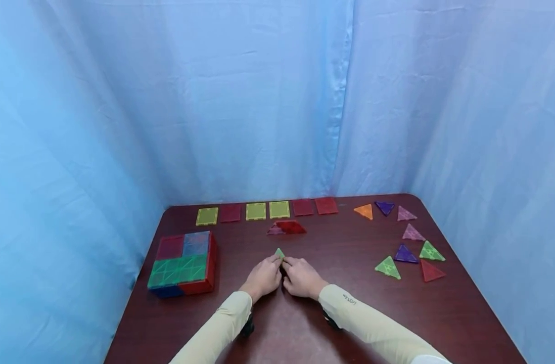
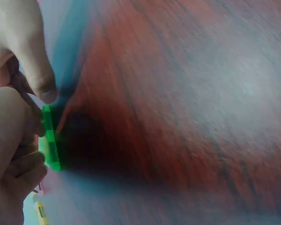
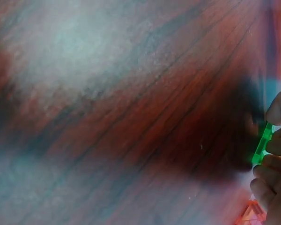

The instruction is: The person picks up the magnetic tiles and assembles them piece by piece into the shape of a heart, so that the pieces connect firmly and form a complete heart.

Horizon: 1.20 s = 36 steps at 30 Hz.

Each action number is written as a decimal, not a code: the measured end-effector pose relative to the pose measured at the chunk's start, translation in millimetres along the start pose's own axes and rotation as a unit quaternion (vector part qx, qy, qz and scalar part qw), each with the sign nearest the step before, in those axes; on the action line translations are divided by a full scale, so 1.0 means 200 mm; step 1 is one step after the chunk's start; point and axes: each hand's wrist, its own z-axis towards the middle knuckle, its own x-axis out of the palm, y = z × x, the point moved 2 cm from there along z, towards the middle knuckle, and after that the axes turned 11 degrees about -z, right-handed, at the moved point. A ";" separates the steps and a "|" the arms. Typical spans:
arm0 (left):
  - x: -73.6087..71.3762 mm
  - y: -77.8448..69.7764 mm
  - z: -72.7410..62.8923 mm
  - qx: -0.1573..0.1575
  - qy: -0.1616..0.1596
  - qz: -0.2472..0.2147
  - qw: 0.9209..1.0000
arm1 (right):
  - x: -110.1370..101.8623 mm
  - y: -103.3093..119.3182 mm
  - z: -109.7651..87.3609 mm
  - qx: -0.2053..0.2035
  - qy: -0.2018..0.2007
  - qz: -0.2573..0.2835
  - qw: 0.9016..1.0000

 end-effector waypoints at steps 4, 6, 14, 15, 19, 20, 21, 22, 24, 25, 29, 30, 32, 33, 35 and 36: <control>0.01 0.00 -0.01 -0.007 0.022 0.004 1.000 | 0.01 0.00 -0.01 0.011 0.000 -0.001 1.000; 0.01 0.01 -0.02 -0.007 0.022 0.014 1.000 | 0.00 -0.01 -0.02 0.016 0.014 0.019 1.000; 0.00 0.03 -0.05 0.007 0.044 0.062 0.997 | -0.01 -0.44 -0.05 0.136 0.032 0.044 0.989; -0.01 0.03 -0.05 0.006 0.048 0.063 0.997 | -0.02 -0.53 -0.05 0.160 0.039 0.035 0.986; -0.02 0.03 -0.05 0.005 0.059 0.060 0.996 | -0.04 -0.91 -0.10 0.254 0.082 0.031 0.963; -0.02 0.03 -0.04 0.004 0.062 0.056 0.996 | -0.05 -1.00 -0.12 0.274 0.099 0.036 0.956; -0.02 0.03 -0.04 0.003 0.064 0.054 0.996 | -0.05 -1.07 -0.14 0.294 0.119 0.047 0.947; -0.02 0.03 -0.03 0.002 0.067 0.050 0.996 | -0.05 -1.14 -0.16 0.309 0.137 0.059 0.939; -0.03 0.03 -0.03 -0.005 0.075 0.041 0.996 | -0.06 -1.24 -0.19 0.332 0.172 0.084 0.924; -0.03 0.03 -0.02 -0.008 0.079 0.038 0.996 | -0.06 -1.28 -0.21 0.342 0.187 0.099 0.916; -0.04 0.03 -0.02 -0.020 0.088 0.029 0.995 | -0.07 -1.34 -0.23 0.360 0.220 0.137 0.896; -0.04 0.03 -0.02 -0.021 0.089 0.028 0.995 | -0.07 -1.34 -0.23 0.363 0.222 0.140 0.894; -0.05 0.03 -0.02 -0.022 0.087 0.025 0.996 | -0.06 -1.34 -0.22 0.364 0.225 0.132 0.894; -0.05 0.03 -0.02 -0.022 0.086 0.024 0.996 | -0.05 -1.34 -0.21 0.364 0.226 0.125 0.895; -0.05 0.04 -0.02 -0.022 0.084 0.022 0.996 | -0.03 -1.33 -0.20 0.364 0.221 0.113 0.898; -0.05 0.04 -0.01 -0.022 0.082 0.023 0.996 | -0.01 -1.33 -0.20 0.361 0.220 0.101 0.900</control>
